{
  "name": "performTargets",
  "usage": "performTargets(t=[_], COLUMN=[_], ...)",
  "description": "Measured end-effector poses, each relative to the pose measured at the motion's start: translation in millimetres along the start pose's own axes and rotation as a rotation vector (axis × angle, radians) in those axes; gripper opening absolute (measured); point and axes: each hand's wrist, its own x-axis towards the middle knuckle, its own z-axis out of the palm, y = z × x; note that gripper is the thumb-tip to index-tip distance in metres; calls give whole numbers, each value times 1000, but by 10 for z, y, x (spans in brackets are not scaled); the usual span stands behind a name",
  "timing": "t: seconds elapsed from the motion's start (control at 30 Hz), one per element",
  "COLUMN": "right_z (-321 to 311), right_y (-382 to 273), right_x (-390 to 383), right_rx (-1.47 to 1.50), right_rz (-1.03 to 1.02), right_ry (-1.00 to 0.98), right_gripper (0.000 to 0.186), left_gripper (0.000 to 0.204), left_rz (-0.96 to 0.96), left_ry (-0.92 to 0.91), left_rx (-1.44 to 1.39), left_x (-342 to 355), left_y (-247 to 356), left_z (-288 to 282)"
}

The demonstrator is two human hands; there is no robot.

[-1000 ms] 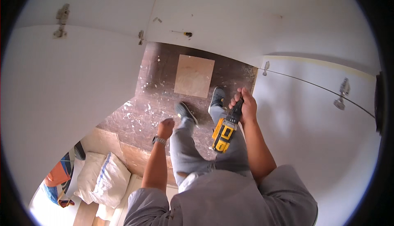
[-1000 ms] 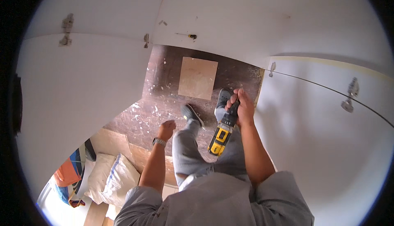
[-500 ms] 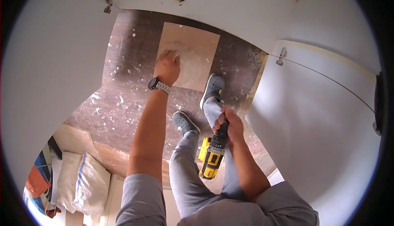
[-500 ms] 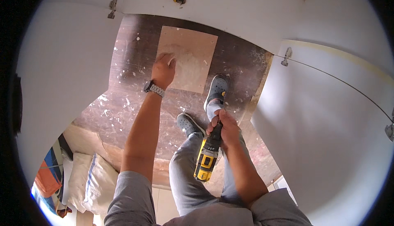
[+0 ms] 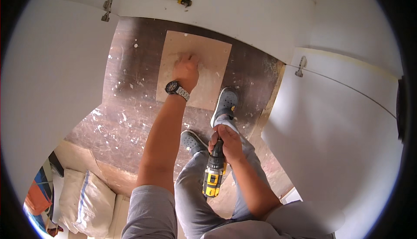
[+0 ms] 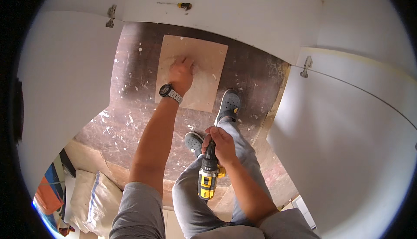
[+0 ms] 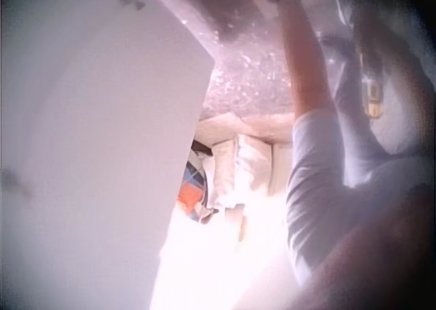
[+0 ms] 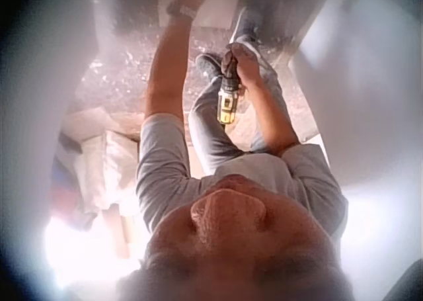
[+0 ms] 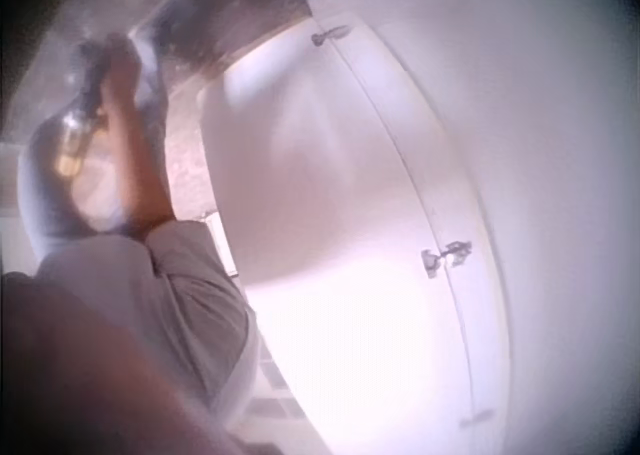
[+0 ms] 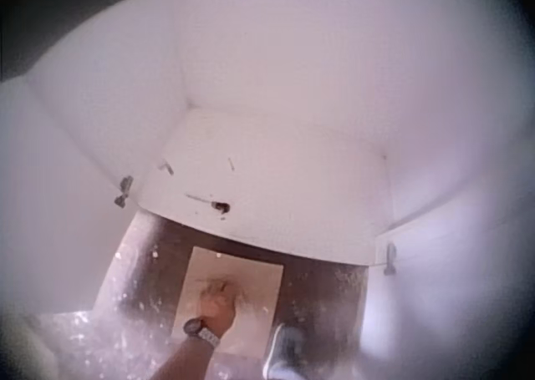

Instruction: The person secures a cabinet door hinge to the frame of a white cabinet using a screwdriver and a power drill. They drive screws into the hinge mechanism and the cabinet wall to attach the door.

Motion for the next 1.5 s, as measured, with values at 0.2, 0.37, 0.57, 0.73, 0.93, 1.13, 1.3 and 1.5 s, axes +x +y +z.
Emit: performTargets(t=[0.2, 0.37, 0.57, 0.73, 0.93, 1.13, 1.3, 1.5], right_z=[71, 91, 129, 181, 193, 229, 235, 228], right_y=[-16, -76, -96, -27, 137, 293, 390, 570], right_x=[6, -23, -20, -5, 7, 32, 23, 25], right_rx=[-30, -55, -64, -49, -134, -301, -381, -374], right_rz=[32, 11, -12, 59, 75, 84, 91, 132], right_ry=[-14, -10, -50, -38, -47, -62, -73, -84], right_gripper=[27, 25, 25, 26, 26, 26, 28, 28], left_gripper=[11, 18, 60, 58, 53, 40, 35, 34], left_rz=[-100, -350, -467, -707, -686, -722, -853, -978], left_ry=[-157, 373, 181, -91, -160, 46, 51, 68], left_rx=[9, -317, -137, -491, -548, -485, -559, -617], left_x=[59, 776, 404, -328, -420, -927, -1021, -1723], left_y=[-116, -421, -872, -973, -931, -710, -711, -1000], left_z=[36, -666, -561, -110, -174, -231, -249, -208])
